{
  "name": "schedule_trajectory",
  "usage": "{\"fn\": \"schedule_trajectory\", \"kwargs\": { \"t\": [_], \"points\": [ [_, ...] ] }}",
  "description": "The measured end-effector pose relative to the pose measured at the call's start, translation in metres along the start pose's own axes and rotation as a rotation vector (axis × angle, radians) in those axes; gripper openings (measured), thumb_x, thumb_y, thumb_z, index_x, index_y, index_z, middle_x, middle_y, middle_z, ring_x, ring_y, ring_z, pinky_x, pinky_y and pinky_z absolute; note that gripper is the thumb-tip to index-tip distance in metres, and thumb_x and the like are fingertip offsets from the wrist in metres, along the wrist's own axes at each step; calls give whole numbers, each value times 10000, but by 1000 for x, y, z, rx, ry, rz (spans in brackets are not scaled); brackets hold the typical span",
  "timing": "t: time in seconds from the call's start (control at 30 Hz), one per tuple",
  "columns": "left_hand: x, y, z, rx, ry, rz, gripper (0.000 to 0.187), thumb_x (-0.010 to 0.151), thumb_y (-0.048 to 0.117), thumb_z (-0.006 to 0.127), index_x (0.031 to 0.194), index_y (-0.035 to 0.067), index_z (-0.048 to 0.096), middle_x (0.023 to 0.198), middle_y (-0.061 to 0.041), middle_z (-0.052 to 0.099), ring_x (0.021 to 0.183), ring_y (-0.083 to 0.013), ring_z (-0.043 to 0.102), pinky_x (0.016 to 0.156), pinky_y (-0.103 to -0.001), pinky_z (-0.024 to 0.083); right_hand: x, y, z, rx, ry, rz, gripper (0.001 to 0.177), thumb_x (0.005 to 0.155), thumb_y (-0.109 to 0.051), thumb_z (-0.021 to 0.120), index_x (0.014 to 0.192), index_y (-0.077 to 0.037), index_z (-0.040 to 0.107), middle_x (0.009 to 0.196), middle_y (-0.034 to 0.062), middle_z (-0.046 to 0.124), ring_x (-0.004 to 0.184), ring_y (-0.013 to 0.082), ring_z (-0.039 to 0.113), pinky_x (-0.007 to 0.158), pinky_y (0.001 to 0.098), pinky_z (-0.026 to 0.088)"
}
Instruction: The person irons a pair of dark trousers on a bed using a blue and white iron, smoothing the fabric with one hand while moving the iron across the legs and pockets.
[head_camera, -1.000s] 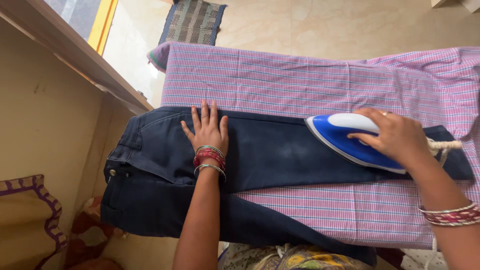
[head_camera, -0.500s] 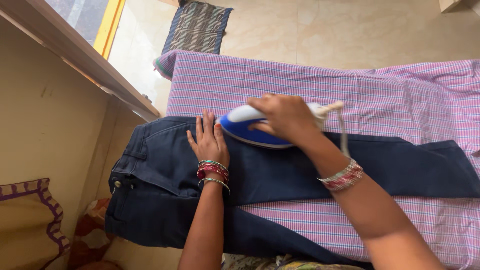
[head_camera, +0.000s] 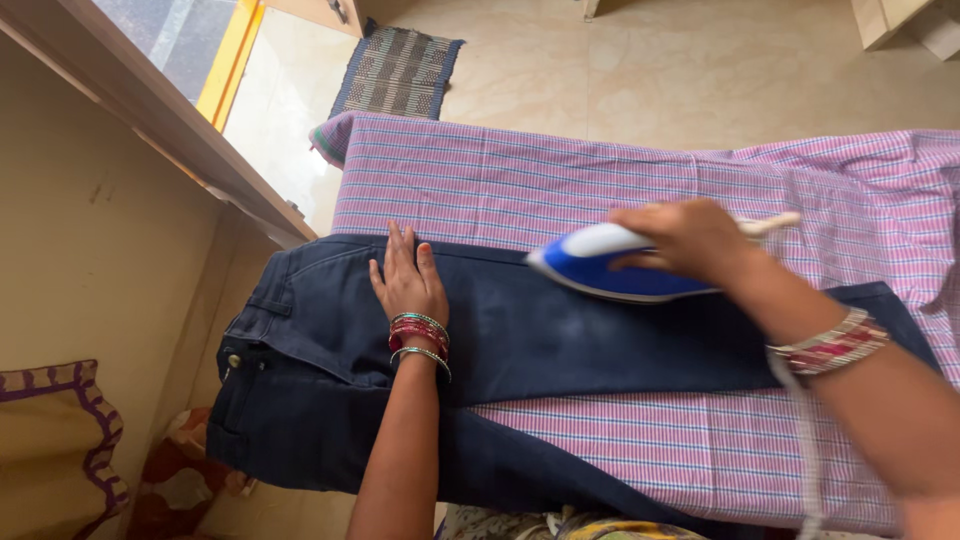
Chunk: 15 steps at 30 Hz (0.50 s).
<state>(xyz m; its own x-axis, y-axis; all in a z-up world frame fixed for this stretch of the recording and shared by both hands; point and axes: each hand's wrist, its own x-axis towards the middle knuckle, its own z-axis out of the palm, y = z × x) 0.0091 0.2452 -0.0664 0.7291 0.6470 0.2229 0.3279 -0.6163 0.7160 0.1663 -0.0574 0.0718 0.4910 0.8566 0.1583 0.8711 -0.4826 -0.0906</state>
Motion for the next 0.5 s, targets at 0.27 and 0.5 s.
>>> {"fn": "schedule_trajectory", "kwargs": {
  "t": [0.27, 0.5],
  "points": [
    [3, 0, 1, -58, 16, -27, 658, 1091, 476, 243, 1597, 57, 279, 1445, -31, 631, 1461, -226, 441, 1261, -525, 117, -60, 26, -17, -108, -34, 127, 555, 722, -489, 798, 1200, -218, 726, 949, 49, 773, 737, 265, 742, 659, 393, 585],
    [3, 0, 1, -52, 33, -8, 656, 1102, 483, 242, 1594, 53, 290, 1437, -48, 640, 1467, -248, 433, 1246, -533, 122, -7, -38, -4, -41, 4, 55, 566, 694, -511, 824, 1157, -198, 733, 928, 79, 770, 729, 302, 741, 634, 426, 577]
  ]
}}
